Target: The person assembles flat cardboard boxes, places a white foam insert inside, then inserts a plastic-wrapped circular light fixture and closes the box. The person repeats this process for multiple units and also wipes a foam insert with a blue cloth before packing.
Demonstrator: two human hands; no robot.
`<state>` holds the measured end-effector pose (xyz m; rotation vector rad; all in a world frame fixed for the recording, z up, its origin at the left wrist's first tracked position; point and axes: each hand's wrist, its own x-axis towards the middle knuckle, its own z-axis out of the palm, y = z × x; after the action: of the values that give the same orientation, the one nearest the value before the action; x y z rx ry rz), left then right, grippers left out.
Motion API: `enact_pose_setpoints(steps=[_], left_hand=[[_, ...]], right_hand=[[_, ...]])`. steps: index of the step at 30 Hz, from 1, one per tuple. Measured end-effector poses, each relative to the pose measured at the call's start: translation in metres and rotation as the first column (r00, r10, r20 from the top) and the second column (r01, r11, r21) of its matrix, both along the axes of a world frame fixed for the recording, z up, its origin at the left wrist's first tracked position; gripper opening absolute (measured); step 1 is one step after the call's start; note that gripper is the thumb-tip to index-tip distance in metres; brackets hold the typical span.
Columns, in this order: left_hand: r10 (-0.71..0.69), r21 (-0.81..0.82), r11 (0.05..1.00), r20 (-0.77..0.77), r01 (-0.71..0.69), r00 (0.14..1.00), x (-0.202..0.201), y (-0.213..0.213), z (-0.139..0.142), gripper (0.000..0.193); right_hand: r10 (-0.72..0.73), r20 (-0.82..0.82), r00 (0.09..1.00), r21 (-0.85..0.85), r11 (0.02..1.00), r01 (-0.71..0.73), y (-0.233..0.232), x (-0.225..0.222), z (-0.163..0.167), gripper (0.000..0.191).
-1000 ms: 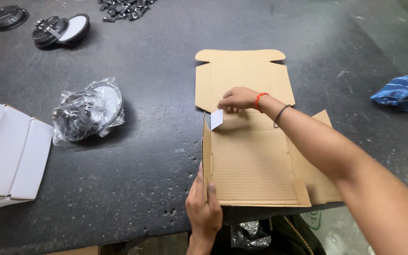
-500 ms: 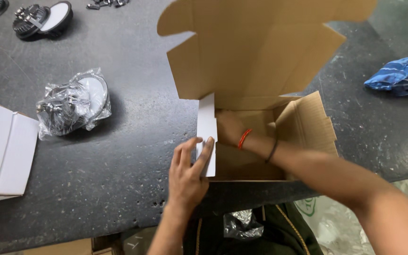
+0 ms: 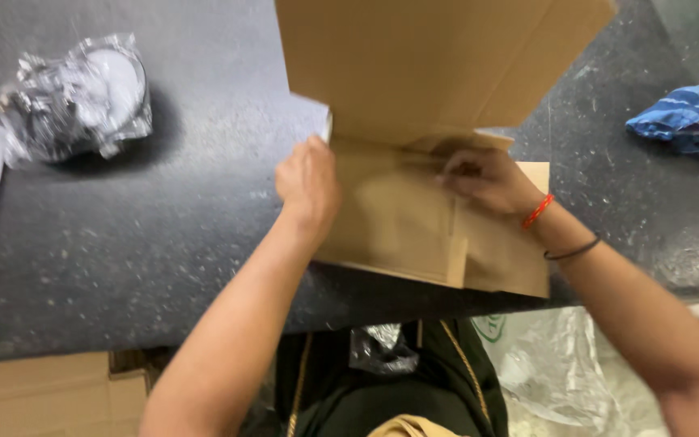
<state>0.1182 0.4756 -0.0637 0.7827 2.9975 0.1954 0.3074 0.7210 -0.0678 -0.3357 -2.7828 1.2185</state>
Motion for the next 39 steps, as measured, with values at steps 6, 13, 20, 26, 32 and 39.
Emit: enact_pose_setpoints(steps=[6,13,20,26,32,39], left_hand=[[-0.14,0.122,0.977,-0.261,0.177,0.955,0.029,-0.02,0.03,0.056],[-0.717,0.145,0.697,0.123,0.703,0.686,0.167,-0.027,0.056,0.075],[-0.7,0.165,0.695,-0.065,0.699,0.711,0.151,-0.026,0.034,0.082],[-0.688,0.183,0.719,0.043,0.671,0.725,0.152,-0.018,0.046,0.081],[-0.701,0.183,0.71,0.086,0.68,0.708,0.149,-0.018,0.043,0.082],[-0.672,0.222,0.735,0.112,0.64,0.732,0.146,-0.015,0.045,0.078]], right_hand=[[-0.501,-0.311,0.808,-0.158,0.865,0.476,0.006,0.045,-0.019,0.026],[-0.383,-0.447,0.809,0.174,0.849,0.498,0.001,0.012,-0.014,0.055],[-0.543,-0.268,0.796,0.149,0.793,0.591,-0.043,0.013,0.0,0.027],[-0.411,-0.051,0.91,-0.176,0.901,0.397,-0.049,0.04,0.026,0.041],[-0.469,-0.087,0.879,-0.592,0.734,0.333,-0.007,0.066,0.065,0.055],[-0.252,-0.224,0.941,-0.923,0.366,-0.121,-0.009,0.025,0.041,0.045]])
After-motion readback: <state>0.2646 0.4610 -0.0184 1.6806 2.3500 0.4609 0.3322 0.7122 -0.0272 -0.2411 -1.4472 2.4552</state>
